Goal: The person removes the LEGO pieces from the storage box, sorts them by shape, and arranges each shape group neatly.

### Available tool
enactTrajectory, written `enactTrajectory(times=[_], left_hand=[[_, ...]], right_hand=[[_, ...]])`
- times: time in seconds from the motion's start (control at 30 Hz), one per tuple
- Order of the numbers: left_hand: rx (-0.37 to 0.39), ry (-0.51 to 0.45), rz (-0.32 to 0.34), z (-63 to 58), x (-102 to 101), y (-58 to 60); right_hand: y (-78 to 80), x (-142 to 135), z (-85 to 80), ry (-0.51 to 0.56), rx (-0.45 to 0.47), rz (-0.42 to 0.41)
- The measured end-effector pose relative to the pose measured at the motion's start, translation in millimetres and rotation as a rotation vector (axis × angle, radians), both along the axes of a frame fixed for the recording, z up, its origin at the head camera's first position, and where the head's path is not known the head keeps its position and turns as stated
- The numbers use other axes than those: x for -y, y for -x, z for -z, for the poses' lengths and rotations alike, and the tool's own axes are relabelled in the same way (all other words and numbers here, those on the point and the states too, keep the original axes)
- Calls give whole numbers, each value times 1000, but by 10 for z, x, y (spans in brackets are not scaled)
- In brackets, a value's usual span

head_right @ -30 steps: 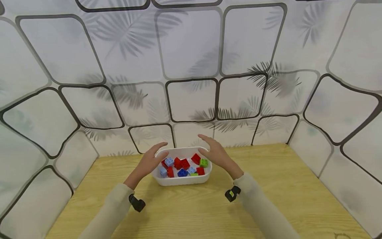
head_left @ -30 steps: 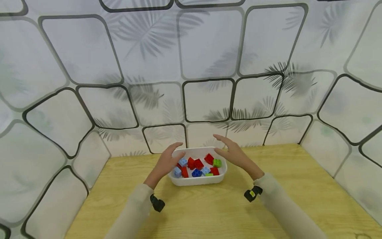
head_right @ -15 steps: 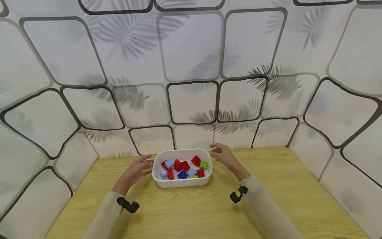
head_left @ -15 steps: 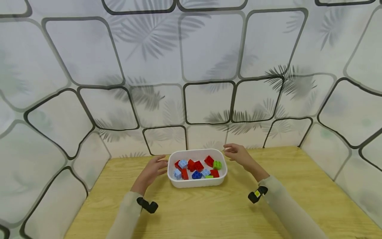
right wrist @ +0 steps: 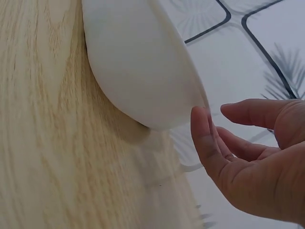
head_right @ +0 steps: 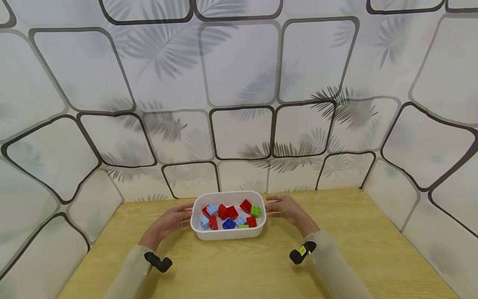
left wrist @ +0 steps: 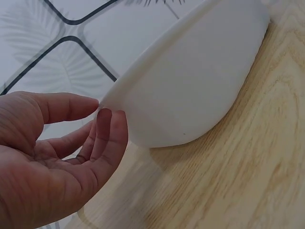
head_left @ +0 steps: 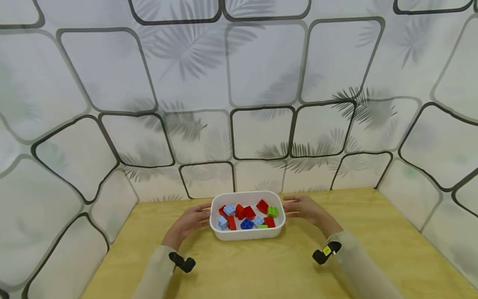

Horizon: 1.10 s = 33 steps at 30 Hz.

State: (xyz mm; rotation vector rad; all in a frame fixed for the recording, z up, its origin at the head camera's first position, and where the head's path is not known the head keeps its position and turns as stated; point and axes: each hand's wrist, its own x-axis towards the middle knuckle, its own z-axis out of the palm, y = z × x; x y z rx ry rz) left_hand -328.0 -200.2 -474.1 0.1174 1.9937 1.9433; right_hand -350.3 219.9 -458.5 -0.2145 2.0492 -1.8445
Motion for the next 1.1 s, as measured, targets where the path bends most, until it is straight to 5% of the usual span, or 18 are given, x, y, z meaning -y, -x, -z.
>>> enactTrajectory(times=[0.3, 0.87, 1.1], left_hand=[[9, -41, -22, 63, 20, 4], [6, -76, -8, -17, 4, 37], [5, -68, 88, -14, -8, -60]], right_hand=[[-10, 52, 130, 79, 46, -18], [-11, 64, 45, 73, 43, -29], [-141, -32, -32, 23, 50, -47]])
